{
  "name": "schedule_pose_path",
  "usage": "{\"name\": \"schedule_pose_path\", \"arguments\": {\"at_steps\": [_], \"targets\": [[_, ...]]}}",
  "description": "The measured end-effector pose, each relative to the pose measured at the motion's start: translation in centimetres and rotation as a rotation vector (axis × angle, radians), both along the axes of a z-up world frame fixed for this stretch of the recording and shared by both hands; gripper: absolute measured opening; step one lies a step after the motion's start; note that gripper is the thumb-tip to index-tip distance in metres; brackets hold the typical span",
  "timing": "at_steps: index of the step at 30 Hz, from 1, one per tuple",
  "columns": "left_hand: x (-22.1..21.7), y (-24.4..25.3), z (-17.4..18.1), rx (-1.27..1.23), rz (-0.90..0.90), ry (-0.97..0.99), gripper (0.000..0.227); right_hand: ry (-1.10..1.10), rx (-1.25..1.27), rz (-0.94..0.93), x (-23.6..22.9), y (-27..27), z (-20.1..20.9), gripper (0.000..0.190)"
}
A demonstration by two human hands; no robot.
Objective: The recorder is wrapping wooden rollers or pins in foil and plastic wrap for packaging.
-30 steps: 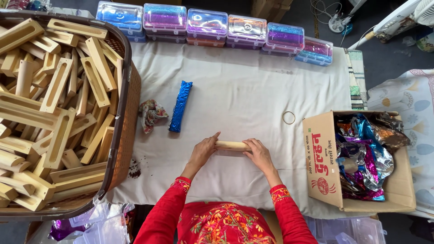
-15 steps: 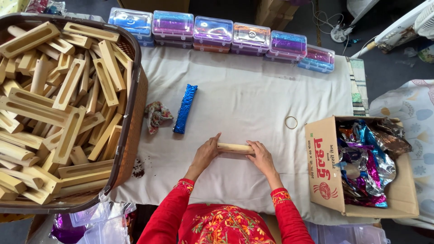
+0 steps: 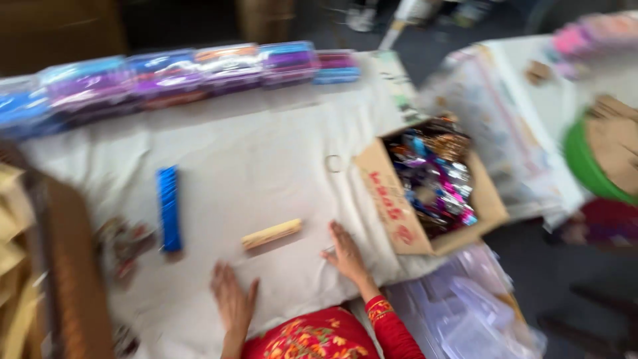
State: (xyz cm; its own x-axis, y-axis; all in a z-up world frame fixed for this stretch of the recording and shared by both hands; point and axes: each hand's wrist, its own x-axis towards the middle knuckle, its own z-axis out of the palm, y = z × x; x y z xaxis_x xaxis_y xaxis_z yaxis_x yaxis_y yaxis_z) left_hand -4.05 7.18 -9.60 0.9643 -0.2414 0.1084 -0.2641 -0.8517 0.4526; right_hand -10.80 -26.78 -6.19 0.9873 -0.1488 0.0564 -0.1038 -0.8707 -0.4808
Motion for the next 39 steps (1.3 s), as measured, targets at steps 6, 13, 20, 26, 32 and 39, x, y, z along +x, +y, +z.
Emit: {"name": "schedule_pose_path", "arguments": {"at_steps": [6, 13, 20, 26, 32, 39], "targets": [[-1.4, -2.5, -0.5, -0.041, -0.387, -0.222, 0.094, -0.014, -0.165, -0.115, -2.1, -2.7, 8.3, 0.074], [-0.6, -8.7, 0.6, 0.001, -0.784, -0.183, 0.093, -0.269, -0.437, -0.607, -0.7, -14.6, 16.6, 0.059], [-0.2, -9.6, -4.0, -0.150, -0.758, -0.261, 0.092, -0.163, -0.324, -0.729, -3.8, -24.9, 13.8, 0.042], [-0.2, -9.8, -4.7, -0.150, -0.747, -0.251, 0.088, -0.135, -0.318, -0.779, -4.4, -29.5, 11.2, 0.032], [-0.3, -9.5, -3.0, -0.080, -0.748, -0.169, 0.084, -0.057, -0.250, -0.913, -2.9, -29.6, 11.3, 0.028], [-0.2, -9.5, -0.5, -0.074, -0.723, -0.135, 0.078, -0.210, -0.311, -0.794, -2.2, -28.0, 13.3, 0.013]]}}
